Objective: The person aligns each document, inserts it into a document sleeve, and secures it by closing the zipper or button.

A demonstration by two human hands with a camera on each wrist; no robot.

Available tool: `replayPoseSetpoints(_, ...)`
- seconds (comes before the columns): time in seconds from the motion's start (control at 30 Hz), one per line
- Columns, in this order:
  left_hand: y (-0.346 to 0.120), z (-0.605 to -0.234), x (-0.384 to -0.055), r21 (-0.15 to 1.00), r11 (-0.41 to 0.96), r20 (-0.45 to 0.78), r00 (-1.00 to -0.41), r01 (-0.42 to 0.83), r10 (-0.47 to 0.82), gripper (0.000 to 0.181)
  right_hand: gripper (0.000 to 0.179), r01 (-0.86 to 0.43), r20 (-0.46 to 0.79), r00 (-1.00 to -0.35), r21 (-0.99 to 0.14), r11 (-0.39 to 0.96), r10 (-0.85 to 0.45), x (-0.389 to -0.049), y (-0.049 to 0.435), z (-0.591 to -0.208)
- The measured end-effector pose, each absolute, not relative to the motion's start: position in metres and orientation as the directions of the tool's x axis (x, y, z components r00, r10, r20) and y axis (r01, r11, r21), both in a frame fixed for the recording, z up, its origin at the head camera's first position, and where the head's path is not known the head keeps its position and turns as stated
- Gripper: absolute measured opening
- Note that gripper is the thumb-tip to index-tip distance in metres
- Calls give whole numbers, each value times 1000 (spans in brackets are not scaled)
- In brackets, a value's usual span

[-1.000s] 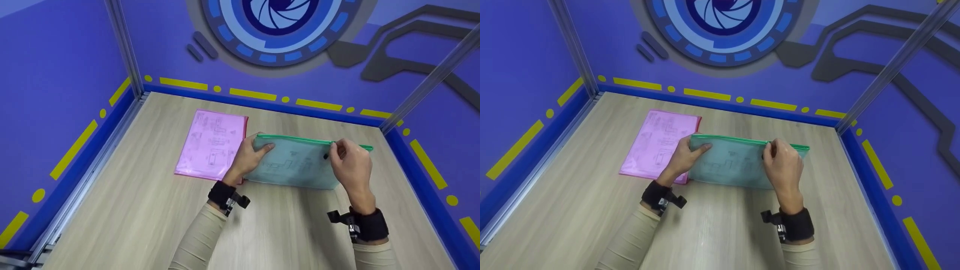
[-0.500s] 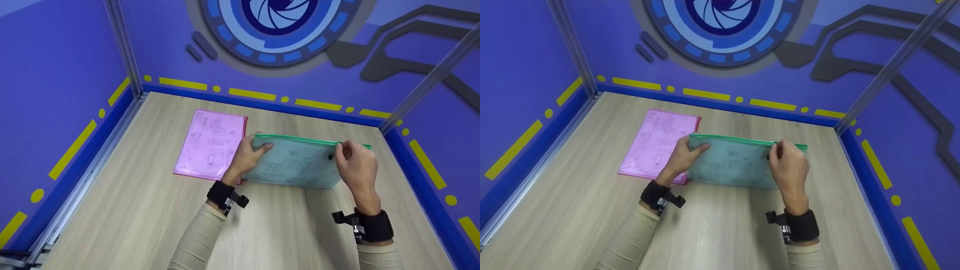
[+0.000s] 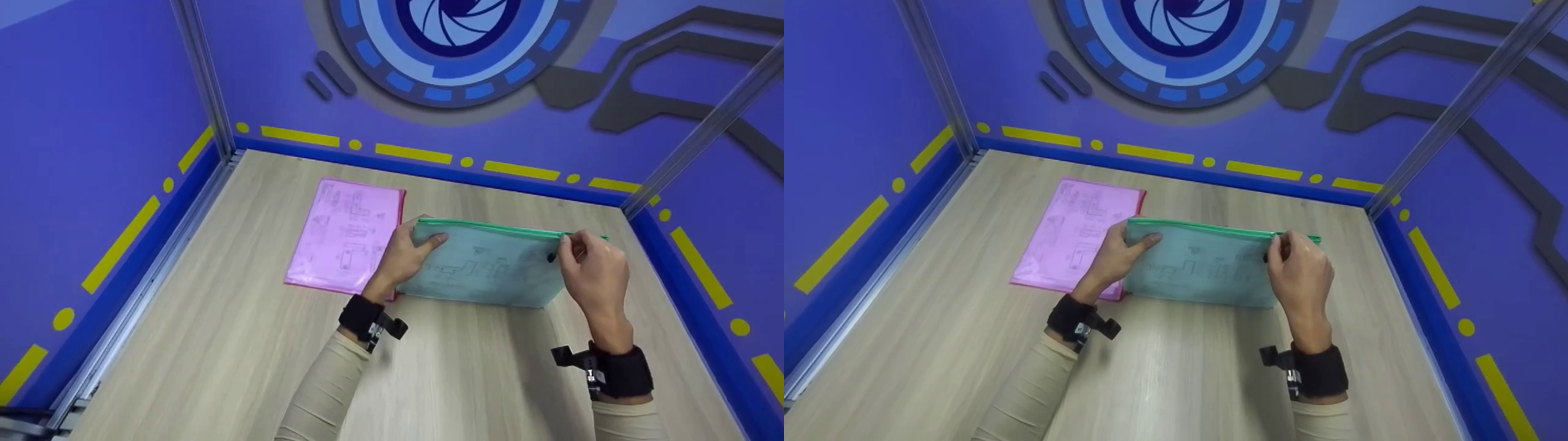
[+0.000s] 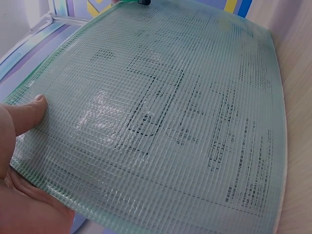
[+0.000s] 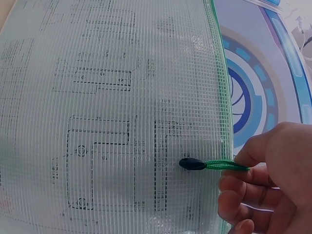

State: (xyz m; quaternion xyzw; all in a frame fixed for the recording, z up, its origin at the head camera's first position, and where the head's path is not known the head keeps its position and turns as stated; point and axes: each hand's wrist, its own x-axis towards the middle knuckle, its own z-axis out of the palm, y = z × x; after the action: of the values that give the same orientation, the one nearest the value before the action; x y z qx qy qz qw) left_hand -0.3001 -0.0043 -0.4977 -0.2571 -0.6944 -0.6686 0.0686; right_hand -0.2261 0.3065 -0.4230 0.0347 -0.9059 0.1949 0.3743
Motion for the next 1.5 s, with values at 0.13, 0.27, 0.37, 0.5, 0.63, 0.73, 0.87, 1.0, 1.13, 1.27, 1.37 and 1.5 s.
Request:
replayPoseSetpoints(0.13, -4, -498, -301, 886, -32, 453, -850, 463, 270, 22, 17, -212, 703, -707, -311, 927, 75, -226, 309, -424)
replayPoseSetpoints(0.27, -4, -497, -300, 888, -28, 448, -852, 458, 269, 24, 19, -208, 700, -710, -312, 927, 76, -226, 310, -424)
replayPoseSetpoints(0.37, -4, -497, -300, 890, -26, 446, -854, 456, 269, 25, 20, -203, 698, -711, -316, 927, 82, -227, 311, -423)
replayPoseSetpoints(0.5, -4, -498, -301, 891, -32, 445, -854, 454, 270, 24, 20, -194, 698, -710, -319, 928, 91, -226, 312, -424)
replayPoseSetpoints(0.63, -4, -497, -301, 889, -36, 449, -852, 457, 269, 22, 20, -190, 699, -709, -318, 929, 95, -226, 314, -426)
replayPoseSetpoints(0.73, -4, -497, -301, 888, -35, 450, -852, 459, 268, 23, 21, -189, 700, -708, -316, 930, 94, -227, 315, -427)
replayPoseSetpoints(0.87, -4, -498, -301, 890, -40, 448, -853, 455, 267, 21, 20, -196, 700, -709, -316, 928, 89, -227, 316, -429)
replayPoseSetpoints(1.0, -4, -499, -302, 891, -40, 446, -854, 453, 268, 22, 19, -209, 711, -698, -308, 928, 79, -226, 316, -429)
replayPoseSetpoints(1.13, -4, -498, -302, 891, -40, 445, -854, 452, 270, 22, 17, -213, 723, -687, -299, 930, 75, -226, 318, -431)
replayPoseSetpoints(1.27, -5, -498, -301, 893, -41, 443, -855, 449, 269, 22, 16, -211, 716, -694, -306, 928, 78, -225, 317, -431)
replayPoseSetpoints(1.37, -4, -497, -301, 894, -46, 442, -858, 446, 264, 21, 17, -213, 711, -699, -309, 927, 76, -224, 316, -430)
replayPoseSetpoints(1.5, -3, -496, -300, 896, -53, 438, -860, 440, 261, 20, 17, -217, 712, -698, -309, 926, 74, -223, 316, -431)
